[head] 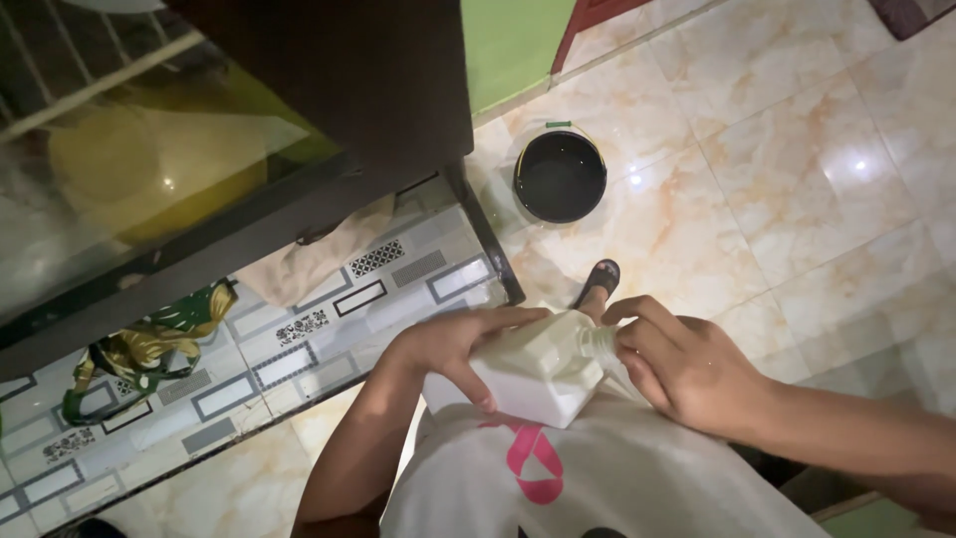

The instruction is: Preparing cleaning solution in a bottle and mopping the tiled floor in a bathroom.

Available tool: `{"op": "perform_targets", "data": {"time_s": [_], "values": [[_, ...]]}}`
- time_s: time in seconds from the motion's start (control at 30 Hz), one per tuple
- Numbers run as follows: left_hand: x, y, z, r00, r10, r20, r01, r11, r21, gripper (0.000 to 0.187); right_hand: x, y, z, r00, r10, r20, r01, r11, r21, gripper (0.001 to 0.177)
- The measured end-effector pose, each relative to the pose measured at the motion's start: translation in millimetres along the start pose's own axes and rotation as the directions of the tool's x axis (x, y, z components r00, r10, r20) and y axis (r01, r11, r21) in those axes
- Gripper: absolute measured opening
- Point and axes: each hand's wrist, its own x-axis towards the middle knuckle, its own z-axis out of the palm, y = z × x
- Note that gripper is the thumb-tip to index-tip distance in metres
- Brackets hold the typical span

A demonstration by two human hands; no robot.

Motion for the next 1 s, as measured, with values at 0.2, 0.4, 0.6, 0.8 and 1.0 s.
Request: {"op": "perform_targets", "data": {"time_s": [0.2,0.4,0.6,0.8,1.0], "values": [[2,-1,4,0.999,0.028,0.020,-0.026,0.994,-0.104,0.120,-6,3,12,0.996,0.057,-0.066,-0.051,0.995,0.081,0.014],[1,-4,-1,0.996,0.050,0.073,-0.043,0.995,-0.090,0.123,-5,9,3,0.984,0.151,-0.098,-0.133,0.976,0.171,0.005],[1,4,0,0.991,0.126,0.043,-0.126,0.992,0.006,0.124,-13,24,28,0.858,0.493,0.141,-0.478,0.667,0.572,0.033],[-2,-10,-6,0.996,0.084,-0.007,-0.083,0.973,-0.215,0.127,4,63,50,0.791,0.532,0.302,-0.373,0.027,0.927,0.029],[4,1,-19,0.990,0.139,-0.021,-0.139,0.947,-0.290,0.127,-1,105,81,0.898,0.403,0.179,-0.014,-0.380,0.925,0.034]]}}
